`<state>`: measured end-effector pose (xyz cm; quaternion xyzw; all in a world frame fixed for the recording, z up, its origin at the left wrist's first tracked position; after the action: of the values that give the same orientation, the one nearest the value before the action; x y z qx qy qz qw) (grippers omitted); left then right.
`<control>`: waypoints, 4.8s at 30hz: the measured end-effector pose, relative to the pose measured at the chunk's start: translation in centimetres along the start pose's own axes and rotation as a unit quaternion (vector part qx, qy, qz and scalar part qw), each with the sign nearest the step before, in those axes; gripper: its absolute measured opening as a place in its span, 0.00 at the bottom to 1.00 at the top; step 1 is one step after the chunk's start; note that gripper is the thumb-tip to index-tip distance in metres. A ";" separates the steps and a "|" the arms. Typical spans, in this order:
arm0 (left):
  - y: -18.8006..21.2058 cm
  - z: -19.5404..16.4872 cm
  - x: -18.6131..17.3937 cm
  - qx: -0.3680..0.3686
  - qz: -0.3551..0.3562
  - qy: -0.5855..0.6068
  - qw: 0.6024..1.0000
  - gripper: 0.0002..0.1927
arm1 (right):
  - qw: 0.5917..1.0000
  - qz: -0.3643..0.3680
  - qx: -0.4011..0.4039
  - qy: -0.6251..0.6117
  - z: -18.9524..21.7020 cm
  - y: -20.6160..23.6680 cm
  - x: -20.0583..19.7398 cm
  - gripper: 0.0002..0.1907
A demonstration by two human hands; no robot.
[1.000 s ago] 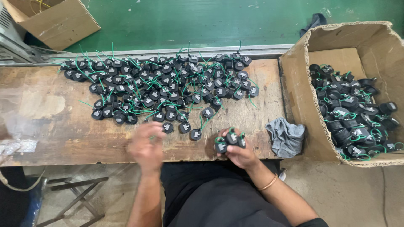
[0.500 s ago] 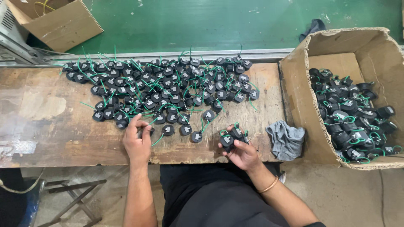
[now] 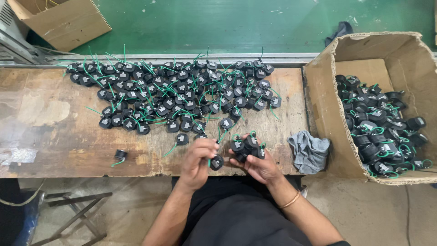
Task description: The person picks up black power adapters with green cords from the workbench, winds each cord around its adapter by hand, and places the coiled units into a cardboard box beside the bench, working through the pile one at a time.
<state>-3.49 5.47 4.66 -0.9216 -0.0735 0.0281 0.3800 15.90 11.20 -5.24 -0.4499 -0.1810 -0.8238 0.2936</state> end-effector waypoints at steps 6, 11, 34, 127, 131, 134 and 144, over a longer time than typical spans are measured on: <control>0.1 1.2 3.5 -0.030 0.060 -0.102 0.993 0.14 | 1.000 0.000 0.024 0.011 0.0 0.0 0.0 0.34; 0.3 1.1 3.6 -0.041 0.008 -0.161 0.986 0.10 | 0.999 -0.011 0.013 0.028 -0.4 -0.1 -0.4 0.34; -0.2 0.3 4.1 -0.014 0.038 -0.140 0.989 0.13 | 1.000 0.017 0.010 -0.019 -0.2 0.3 -0.4 0.33; -1.5 1.6 4.3 -0.142 0.036 -0.134 0.980 0.13 | 0.994 0.009 -0.052 0.094 -0.3 0.1 0.0 0.46; -1.2 0.7 4.3 -0.124 0.000 -0.163 0.979 0.12 | 0.989 0.002 -0.055 0.137 -0.6 0.1 -0.3 0.48; -0.6 -0.4 3.7 -0.067 0.000 -0.191 0.979 0.13 | 0.989 0.011 -0.057 0.136 -0.6 0.1 0.1 0.48; 6.7 1.6 -11.3 -0.033 -0.310 -0.171 0.935 0.07 | 0.987 0.030 -0.103 0.117 0.4 0.5 1.7 0.46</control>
<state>-14.02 0.08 -1.22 -0.8465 -0.4200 0.0637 0.3209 15.78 10.46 -3.59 -0.3837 -0.0461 -0.8757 0.2896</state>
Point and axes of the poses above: each hand's wrist, its own y-axis away from the middle knuckle, its own x-axis out of the palm, z = x × y, the point moved 6 cm from there along -y, towards the middle knuckle, and after that the axes turned 1 degree about -z, right-handed, at the moved point
